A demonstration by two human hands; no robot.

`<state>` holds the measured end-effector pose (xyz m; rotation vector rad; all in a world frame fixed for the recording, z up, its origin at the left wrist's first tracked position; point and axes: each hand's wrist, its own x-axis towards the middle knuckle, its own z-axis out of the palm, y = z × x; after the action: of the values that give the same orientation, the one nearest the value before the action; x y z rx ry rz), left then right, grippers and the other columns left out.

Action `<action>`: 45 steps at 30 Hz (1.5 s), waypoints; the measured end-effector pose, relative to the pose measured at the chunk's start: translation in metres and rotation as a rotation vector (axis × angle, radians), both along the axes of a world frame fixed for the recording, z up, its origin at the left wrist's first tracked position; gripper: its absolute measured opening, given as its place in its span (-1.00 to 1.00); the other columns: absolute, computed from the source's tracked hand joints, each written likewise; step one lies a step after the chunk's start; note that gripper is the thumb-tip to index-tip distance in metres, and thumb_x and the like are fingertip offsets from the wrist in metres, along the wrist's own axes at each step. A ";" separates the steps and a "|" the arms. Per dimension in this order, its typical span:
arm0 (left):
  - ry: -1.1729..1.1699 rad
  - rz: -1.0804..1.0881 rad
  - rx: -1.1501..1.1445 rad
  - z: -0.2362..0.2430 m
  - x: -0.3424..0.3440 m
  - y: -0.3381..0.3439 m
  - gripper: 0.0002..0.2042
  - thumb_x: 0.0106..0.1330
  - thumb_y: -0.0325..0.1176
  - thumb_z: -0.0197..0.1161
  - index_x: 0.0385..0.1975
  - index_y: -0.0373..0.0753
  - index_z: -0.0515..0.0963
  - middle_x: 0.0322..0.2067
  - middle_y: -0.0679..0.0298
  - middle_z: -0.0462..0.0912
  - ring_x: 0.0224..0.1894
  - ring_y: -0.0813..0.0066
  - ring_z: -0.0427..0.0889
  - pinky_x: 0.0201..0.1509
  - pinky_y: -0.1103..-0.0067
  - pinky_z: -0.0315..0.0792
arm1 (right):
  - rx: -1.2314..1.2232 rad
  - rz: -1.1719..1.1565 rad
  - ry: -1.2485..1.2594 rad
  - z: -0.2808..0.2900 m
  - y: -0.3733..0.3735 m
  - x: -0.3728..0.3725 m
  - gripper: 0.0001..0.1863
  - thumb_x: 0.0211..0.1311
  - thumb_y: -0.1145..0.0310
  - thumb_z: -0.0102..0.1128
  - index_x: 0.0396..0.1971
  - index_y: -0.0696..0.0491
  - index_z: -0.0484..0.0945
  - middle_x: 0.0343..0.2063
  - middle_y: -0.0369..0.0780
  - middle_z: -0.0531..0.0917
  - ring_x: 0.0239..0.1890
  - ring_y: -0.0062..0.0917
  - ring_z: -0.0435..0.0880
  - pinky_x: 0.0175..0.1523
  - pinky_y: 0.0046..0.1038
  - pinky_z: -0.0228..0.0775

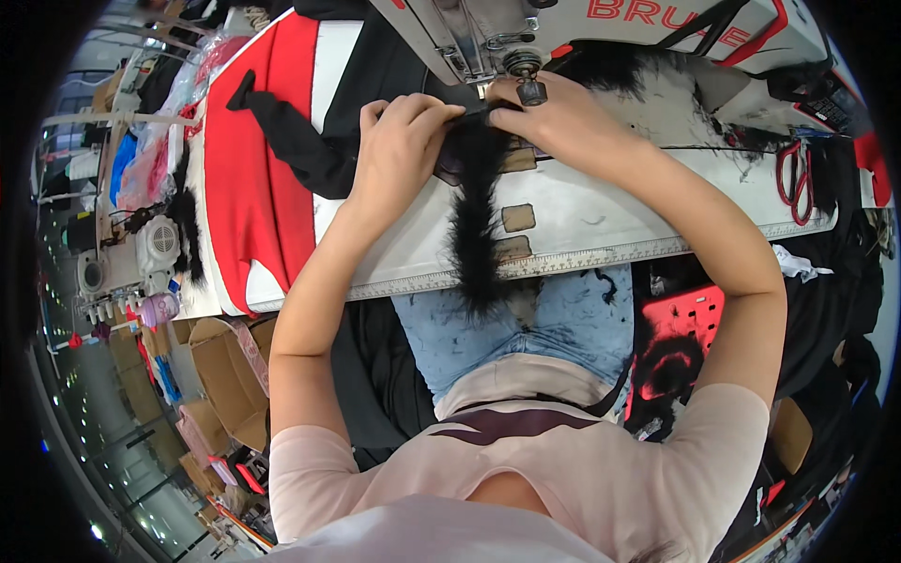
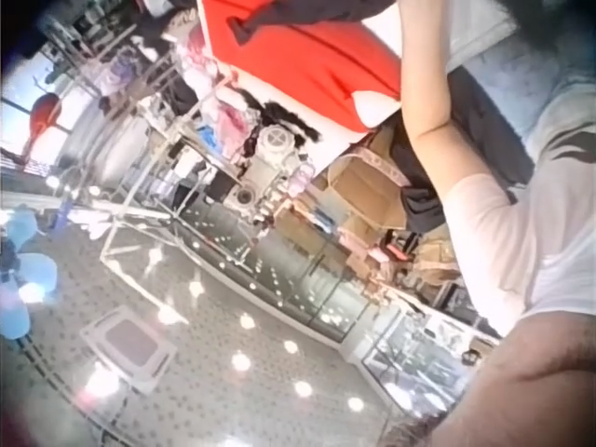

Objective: The person is using an industrial sewing machine to sew black faux fur trim onto a black fabric garment.

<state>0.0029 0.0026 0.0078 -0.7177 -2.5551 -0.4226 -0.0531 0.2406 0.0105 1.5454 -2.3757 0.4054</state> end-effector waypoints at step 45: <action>0.109 -0.052 -0.143 0.001 -0.010 0.006 -0.83 0.12 -0.42 0.28 -0.27 -0.11 0.64 -0.40 0.44 0.52 -0.26 0.49 0.55 0.11 0.30 0.20 | -0.150 -0.146 0.057 -0.007 0.002 -0.002 -0.74 0.07 0.36 0.35 -0.22 0.05 0.56 -0.42 -0.20 0.64 -0.27 -0.21 0.60 -0.18 -0.22 0.43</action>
<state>-0.0067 0.0088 0.0085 -0.8357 -2.4863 -0.2128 -0.0553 0.2430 0.0037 1.2928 -2.3375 0.4881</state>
